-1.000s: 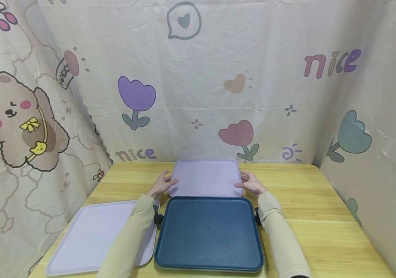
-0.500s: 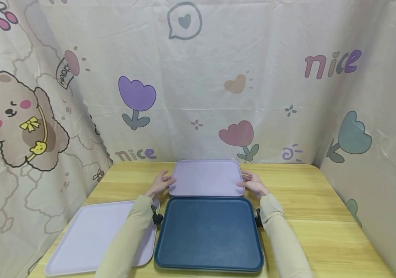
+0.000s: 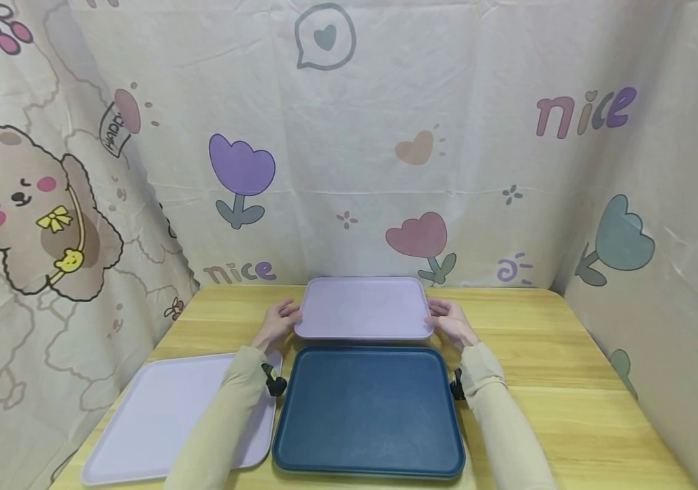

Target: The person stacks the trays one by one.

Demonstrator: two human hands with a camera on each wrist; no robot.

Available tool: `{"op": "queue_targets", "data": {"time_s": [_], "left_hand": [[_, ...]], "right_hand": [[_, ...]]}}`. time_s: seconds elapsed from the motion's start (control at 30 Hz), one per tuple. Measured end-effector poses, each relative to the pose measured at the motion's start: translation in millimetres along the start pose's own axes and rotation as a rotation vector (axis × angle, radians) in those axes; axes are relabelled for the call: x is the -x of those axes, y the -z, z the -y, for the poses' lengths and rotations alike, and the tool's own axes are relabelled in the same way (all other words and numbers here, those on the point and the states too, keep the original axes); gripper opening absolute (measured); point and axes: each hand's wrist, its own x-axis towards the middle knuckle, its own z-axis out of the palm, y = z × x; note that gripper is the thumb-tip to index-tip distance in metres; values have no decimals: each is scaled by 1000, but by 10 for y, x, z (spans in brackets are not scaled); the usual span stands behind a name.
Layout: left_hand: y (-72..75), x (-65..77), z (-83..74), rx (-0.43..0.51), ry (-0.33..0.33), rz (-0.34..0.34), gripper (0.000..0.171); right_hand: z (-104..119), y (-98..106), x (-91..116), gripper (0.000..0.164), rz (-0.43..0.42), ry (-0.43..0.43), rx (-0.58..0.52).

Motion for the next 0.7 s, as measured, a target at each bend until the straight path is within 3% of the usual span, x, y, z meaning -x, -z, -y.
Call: {"op": "queue_targets", "data": {"time_s": [0.47, 0.7], "left_hand": [[33, 82, -22, 16, -17, -63, 58], [43, 130, -2, 112, -6, -75, 54]], "right_hand": [[76, -10, 142, 59, -119, 44, -76], [128, -23, 228, 58, -181, 71, -118]]}}
